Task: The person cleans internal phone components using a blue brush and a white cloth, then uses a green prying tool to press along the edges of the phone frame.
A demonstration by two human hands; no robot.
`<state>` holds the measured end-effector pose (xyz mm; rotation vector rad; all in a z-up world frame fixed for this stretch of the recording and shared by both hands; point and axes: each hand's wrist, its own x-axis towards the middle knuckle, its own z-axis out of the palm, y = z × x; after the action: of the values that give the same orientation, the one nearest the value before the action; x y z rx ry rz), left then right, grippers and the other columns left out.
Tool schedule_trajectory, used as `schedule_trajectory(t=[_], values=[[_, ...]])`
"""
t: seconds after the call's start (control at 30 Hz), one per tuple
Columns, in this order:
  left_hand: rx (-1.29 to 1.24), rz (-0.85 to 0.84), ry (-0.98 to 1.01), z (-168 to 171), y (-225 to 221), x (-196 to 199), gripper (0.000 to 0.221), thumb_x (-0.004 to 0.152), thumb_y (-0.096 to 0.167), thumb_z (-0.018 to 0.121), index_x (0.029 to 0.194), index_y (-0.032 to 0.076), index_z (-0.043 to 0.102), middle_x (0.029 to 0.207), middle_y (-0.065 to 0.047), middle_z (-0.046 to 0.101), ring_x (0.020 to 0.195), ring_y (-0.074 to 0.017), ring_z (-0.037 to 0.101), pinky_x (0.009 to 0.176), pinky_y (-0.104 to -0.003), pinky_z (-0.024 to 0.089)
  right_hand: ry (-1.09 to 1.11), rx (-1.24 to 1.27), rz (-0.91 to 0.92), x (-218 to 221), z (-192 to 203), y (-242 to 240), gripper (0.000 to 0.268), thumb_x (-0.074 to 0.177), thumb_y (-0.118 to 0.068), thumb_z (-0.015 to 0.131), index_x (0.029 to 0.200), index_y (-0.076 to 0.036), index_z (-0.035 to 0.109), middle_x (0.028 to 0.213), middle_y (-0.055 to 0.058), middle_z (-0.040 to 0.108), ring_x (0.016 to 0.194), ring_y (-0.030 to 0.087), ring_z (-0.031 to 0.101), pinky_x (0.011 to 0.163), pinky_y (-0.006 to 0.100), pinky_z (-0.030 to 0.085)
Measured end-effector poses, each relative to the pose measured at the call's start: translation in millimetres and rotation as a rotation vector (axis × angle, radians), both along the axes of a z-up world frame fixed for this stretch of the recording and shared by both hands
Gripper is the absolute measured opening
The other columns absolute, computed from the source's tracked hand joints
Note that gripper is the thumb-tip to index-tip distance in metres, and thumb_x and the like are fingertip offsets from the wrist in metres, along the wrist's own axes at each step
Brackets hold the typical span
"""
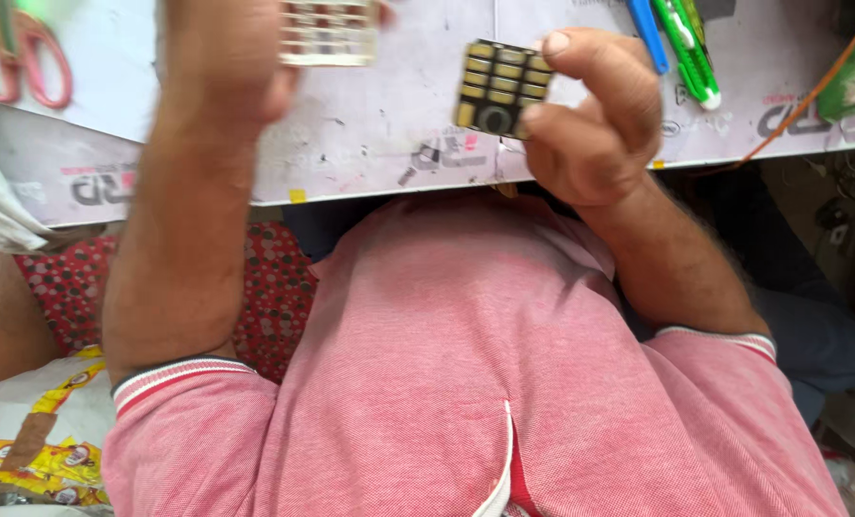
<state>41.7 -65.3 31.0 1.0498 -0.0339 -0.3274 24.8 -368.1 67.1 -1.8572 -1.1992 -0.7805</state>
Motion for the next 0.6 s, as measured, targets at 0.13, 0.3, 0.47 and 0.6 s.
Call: schedule_trajectory(t=[0.13,0.3,0.47,0.6], values=[[-0.089,-0.083,0.102,5,-24,11,0.031,0.113,0.029,0.042,0.100,0.003,0.053,0.099,-0.022,0.073,0.099,-0.0353,0.079,0.087,-0.052,0.068,0.202,0.101,-0.015,0,11,1,0.029,0.097,0.004,0.076,0.107,-0.004,0.051,0.111,0.022,0.068,0.090,0.034,0.069,0.075,0.043,0.058],[-0.166,-0.153,0.116,4,-37,20,0.050,0.114,0.038,0.040,0.130,-0.005,0.060,0.117,-0.023,0.071,0.107,-0.0326,0.074,0.091,-0.050,0.066,0.268,0.119,-0.078,-2,15,-2,0.028,0.103,-0.003,0.078,0.109,-0.005,0.050,0.108,0.021,0.071,0.090,0.031,0.069,0.075,0.039,0.056],[-0.302,-0.202,0.113,-16,-38,27,0.059,0.110,0.046,0.036,0.129,-0.004,0.063,0.120,-0.023,0.070,0.104,-0.0304,0.074,0.089,-0.048,0.065,0.259,0.079,-0.133,0,16,0,0.027,0.102,-0.010,0.077,0.107,-0.006,0.050,0.106,0.020,0.071,0.087,0.031,0.068,0.079,0.043,0.055],[-0.355,-0.242,0.119,-28,-37,26,0.065,0.113,0.051,0.034,0.132,-0.004,0.062,0.119,-0.026,0.070,0.109,-0.0324,0.075,0.096,-0.050,0.066,0.237,0.047,-0.143,-1,10,0,0.026,0.102,-0.012,0.075,0.107,-0.006,0.051,0.106,0.020,0.070,0.087,0.031,0.069,0.077,0.042,0.055]])
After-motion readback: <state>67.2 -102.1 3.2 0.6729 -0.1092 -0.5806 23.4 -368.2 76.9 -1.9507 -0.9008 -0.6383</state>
